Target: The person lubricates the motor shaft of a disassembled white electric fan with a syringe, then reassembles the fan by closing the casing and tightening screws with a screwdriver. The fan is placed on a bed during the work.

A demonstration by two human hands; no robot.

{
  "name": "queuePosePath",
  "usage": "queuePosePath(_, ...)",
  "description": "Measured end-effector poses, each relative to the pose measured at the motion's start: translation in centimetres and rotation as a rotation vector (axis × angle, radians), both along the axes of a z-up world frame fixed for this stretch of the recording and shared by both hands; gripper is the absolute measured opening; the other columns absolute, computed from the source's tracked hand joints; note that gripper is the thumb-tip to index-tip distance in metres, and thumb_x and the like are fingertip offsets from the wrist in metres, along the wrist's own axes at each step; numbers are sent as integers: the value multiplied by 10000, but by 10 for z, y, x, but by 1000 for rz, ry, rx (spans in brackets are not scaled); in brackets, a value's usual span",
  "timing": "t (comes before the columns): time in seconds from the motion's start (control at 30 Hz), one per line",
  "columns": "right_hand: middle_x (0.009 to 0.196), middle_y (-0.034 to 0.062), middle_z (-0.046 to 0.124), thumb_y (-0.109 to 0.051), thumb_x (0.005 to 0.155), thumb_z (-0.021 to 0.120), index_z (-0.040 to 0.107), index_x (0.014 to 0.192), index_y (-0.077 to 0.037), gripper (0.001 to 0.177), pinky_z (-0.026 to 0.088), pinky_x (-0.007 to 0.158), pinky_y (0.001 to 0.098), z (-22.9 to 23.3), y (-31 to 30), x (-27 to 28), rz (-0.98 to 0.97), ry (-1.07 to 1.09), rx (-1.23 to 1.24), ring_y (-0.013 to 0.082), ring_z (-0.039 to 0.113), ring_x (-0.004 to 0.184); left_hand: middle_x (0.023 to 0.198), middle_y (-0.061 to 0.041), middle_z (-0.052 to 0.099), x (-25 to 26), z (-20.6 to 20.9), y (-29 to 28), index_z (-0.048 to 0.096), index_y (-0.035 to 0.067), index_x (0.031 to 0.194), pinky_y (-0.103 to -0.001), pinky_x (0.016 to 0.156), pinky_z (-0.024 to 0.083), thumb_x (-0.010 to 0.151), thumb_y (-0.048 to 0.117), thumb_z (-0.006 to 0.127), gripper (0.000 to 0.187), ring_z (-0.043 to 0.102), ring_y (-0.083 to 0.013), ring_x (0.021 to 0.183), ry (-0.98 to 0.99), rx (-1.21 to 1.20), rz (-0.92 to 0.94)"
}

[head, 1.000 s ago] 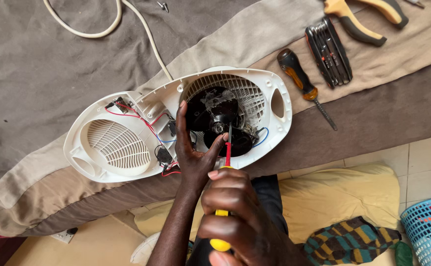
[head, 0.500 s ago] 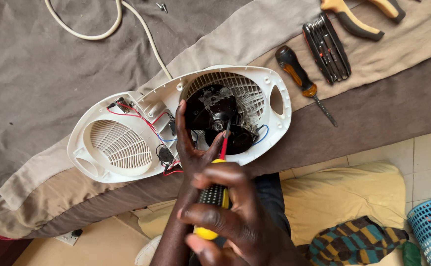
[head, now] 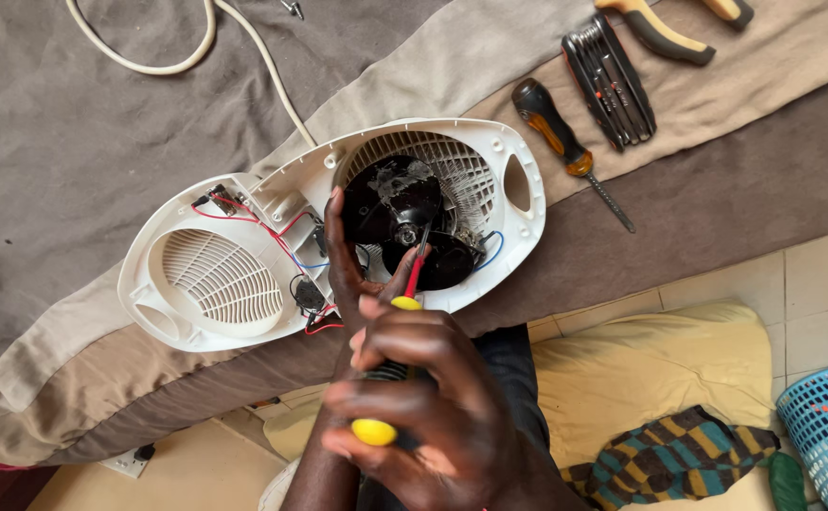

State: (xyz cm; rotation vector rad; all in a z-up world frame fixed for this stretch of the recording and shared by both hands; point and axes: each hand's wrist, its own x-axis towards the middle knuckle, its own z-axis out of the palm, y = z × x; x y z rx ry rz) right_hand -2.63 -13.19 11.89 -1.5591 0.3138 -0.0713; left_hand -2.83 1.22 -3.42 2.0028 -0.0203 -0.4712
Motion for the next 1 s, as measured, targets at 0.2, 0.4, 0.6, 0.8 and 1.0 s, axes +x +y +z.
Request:
queuePosePath(0.2,993,64,612,-135,860,851,506,1219,-109,499,478,960,483,-24,21,-7,-135,62,335,216,633,903,1698,-150,351,-1,5,2,276,87,1647,-441,1351,285,794,39,918,1069,342,-291,1599,-10,57,-45)
queuePosePath(0.4,1112,167,575,-217,811,809,522,1278,-163,551,453,1128,510,-15,7,-24,50,-34,-13,330,655,1041,1679,-115,353,0,-6,-5,271,102,1638,-429,1343,305,787,73,943,1085,351,-270,1586,-229,114,-62)
queuePosePath(0.6,1057,55,674,-339,865,853,481,1210,-135,546,490,843,373,-45,29,-16,3,9,171,179,634,933,1652,-117,425,-4,2,-6,309,84,1646,-411,1320,328,774,45,925,1068,418,-254,1537,-60,66,31)
queuePosePath(0.8,1074,179,581,-168,808,768,535,1273,-141,521,542,1101,546,-20,8,-12,119,-131,-20,300,642,985,1667,-119,397,2,11,-15,325,85,1633,-408,1350,280,799,27,922,1027,371,-257,1579,-121,55,16)
queuePosePath(1.0,1037,155,586,-148,952,764,399,1230,-74,465,580,938,441,-29,25,3,-194,-290,-95,285,655,937,1655,-117,416,-5,-2,-9,334,81,1623,-413,1337,310,767,48,949,1055,402,-252,1560,-65,61,54)
